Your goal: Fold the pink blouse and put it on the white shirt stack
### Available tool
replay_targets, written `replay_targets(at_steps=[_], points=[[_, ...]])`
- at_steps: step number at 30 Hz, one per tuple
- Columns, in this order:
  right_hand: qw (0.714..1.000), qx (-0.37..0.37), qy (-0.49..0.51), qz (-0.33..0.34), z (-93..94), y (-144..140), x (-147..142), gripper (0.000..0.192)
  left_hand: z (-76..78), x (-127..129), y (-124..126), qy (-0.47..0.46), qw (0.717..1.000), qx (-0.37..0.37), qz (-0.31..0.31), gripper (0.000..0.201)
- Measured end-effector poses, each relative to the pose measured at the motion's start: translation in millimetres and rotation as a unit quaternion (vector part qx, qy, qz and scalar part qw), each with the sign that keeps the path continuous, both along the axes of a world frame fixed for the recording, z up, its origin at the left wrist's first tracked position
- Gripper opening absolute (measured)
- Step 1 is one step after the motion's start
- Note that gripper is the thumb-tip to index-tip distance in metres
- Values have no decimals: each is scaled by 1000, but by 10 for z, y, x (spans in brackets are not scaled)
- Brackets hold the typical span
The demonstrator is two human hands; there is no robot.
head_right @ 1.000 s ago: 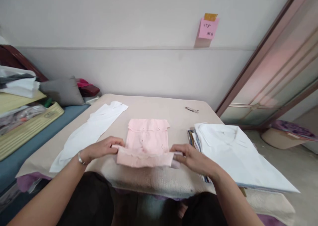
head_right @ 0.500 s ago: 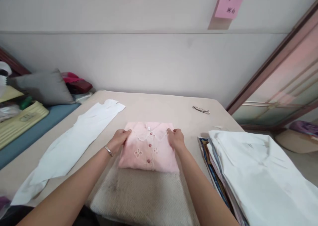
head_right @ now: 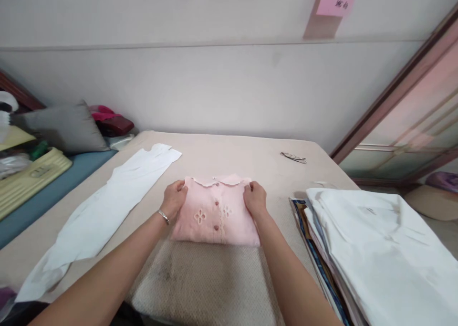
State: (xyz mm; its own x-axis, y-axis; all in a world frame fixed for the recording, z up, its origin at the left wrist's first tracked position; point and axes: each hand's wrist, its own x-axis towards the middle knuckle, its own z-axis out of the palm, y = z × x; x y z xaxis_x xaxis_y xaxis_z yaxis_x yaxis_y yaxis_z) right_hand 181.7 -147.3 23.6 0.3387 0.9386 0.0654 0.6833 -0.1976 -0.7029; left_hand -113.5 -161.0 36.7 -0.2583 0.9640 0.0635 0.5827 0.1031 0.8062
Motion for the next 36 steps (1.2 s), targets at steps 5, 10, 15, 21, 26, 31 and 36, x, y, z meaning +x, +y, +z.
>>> replay_targets(at_steps=[5,10,15,21,26,31,36], points=[[995,-77,-68,-7,-19,-11,-16,24,-17,-5,-45,86,995,-43,-5,9],[985,-64,-163,-12,287,-312,-130,38,238,224,-341,194,981,-4,15,33],[955,13,-279,104,175,-627,-457,56,49,586,-665,319,937,74,-125,63],[949,-29,-290,118,-273,-550,-490,76,-330,546,-558,351,923,3,-158,76],[947,-72,-277,144,-92,-541,-381,75,-223,528,-647,347,926,-14,-148,74],[933,-35,-298,201,30,-1079,-327,74,-158,610,-897,325,934,23,-147,73],[906,-46,-293,303,-75,-1500,-296,75,58,447,-653,240,964,-21,-113,37]])
